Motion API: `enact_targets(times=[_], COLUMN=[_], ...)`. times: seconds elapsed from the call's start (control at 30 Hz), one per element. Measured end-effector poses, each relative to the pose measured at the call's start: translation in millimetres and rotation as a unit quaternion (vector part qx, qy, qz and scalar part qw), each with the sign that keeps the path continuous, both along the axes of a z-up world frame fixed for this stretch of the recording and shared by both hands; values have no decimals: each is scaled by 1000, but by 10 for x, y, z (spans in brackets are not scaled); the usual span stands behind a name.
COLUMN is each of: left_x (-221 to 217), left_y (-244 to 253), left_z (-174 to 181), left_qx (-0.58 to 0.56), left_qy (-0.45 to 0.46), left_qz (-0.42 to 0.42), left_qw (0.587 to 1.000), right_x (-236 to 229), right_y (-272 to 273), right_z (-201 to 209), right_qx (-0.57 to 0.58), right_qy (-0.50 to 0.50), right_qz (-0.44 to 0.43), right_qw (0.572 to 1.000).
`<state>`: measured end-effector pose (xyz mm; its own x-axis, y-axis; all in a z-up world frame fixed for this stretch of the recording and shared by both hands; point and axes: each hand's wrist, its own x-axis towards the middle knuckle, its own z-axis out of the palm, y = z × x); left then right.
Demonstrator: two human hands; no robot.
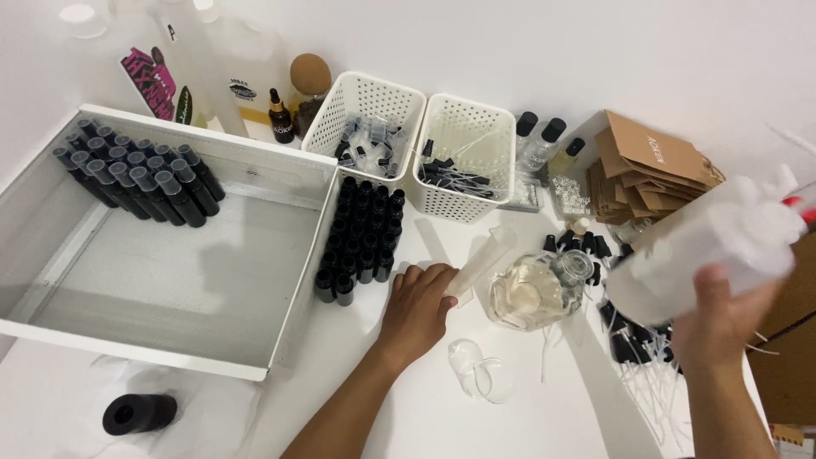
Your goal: The person fills small black bottles with a clear liquid using a pipette and a funnel. They pick up a bottle, pour liquid from a larger container into a funnel placed in the bottle, and then cap it before placing it in a tray.
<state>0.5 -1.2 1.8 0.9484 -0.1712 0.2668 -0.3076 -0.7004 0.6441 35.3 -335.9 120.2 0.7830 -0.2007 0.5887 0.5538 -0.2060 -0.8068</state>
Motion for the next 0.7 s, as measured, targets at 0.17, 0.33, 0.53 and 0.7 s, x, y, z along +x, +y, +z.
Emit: enact_targets(times=[0.17, 0.33, 0.53, 0.7], left_x=[-3, -8, -51, -38], left_y=[3, 14, 122, 124], left_z=[51, 119, 451, 497], left_qx=[3, -7, -12, -5], left_qy=[6, 7, 116, 126], left_qz=[0, -4, -52, -55], left_qw=[1000, 1000, 992, 991], right_x=[533, 536, 736, 785], right_y=[25, 630, 680, 639], right_z=[-201, 179, -167, -184], right_qx=[38, -109, -100, -113], right_qy=[62, 205, 157, 157], right_qz=[69, 27, 123, 126], right_qw=[995, 972, 975, 973])
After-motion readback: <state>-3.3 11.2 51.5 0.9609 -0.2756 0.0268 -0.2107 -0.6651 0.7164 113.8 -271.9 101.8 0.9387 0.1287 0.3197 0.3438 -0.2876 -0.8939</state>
